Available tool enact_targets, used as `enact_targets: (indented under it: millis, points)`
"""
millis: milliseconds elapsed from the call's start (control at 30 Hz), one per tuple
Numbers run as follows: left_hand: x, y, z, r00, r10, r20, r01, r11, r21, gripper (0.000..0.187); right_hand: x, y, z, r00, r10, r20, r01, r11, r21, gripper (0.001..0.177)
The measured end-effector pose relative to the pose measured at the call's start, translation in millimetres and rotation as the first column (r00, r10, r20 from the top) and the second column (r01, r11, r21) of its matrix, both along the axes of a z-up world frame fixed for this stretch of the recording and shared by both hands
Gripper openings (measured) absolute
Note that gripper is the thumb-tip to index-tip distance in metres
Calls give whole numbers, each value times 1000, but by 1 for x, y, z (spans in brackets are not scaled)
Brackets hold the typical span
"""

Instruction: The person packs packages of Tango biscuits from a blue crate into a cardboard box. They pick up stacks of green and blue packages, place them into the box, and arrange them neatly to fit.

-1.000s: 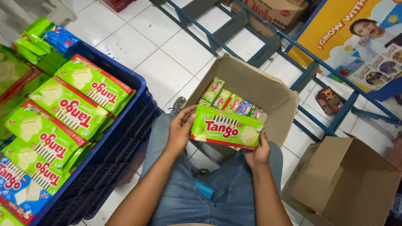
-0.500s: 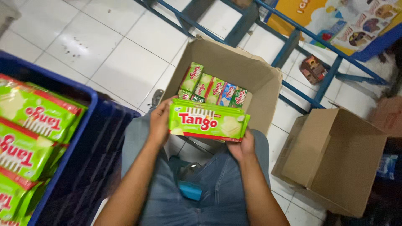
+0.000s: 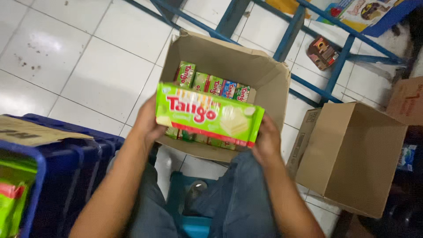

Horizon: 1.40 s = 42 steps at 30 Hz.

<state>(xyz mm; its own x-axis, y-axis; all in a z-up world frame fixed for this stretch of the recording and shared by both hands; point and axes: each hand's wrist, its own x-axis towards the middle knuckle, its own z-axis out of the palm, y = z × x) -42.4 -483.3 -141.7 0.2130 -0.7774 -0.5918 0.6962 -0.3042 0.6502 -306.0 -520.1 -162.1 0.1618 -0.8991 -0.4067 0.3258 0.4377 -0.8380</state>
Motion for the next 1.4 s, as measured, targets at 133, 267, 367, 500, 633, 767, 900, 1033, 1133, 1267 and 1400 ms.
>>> enact_targets:
  millis: [133,267,367,500,633,767,900,1033,1133,1267,1400]
  points:
    - [25,-43,-13,999,-48,11,48,999,-9,43,10,-68,20,955,296,24,-296,955,13,50]
    - [23,-65,-3,983,-118,140,128,989,-68,36,16,-120,6,552,829,93,-831,556,-21,93]
    - [14,-72,-9,957,-188,220,204,978,-49,31,40,-131,-26,347,938,-2,-938,347,21,92]
    - [21,-84,-12,698,-421,579,377,904,202,44,75,-125,-71,383,917,-115,-913,394,104,72]
    - [54,-87,-53,597,-368,712,227,930,290,51,79,-134,-130,594,800,83,-784,552,285,59]
    - [73,-78,-68,196,-648,736,269,758,595,69,91,-166,-163,694,707,-136,-463,584,667,54]
    - [74,-73,-84,80,-818,569,382,553,741,86,105,-181,-226,798,592,-114,-395,655,644,57]
    - [67,-81,-69,-16,-846,533,379,489,786,83,109,-192,-342,863,503,-56,-354,679,643,61]
    - [63,-82,-69,-2,-879,477,358,444,821,87,104,-187,-403,924,383,-18,-308,769,560,50]
    - [62,-83,-66,-70,-894,442,363,390,846,89,117,-178,-435,971,230,57,-231,862,451,38]
    - [64,-77,-71,-110,-881,460,361,396,845,88,109,-172,-473,988,147,54,-157,906,393,39]
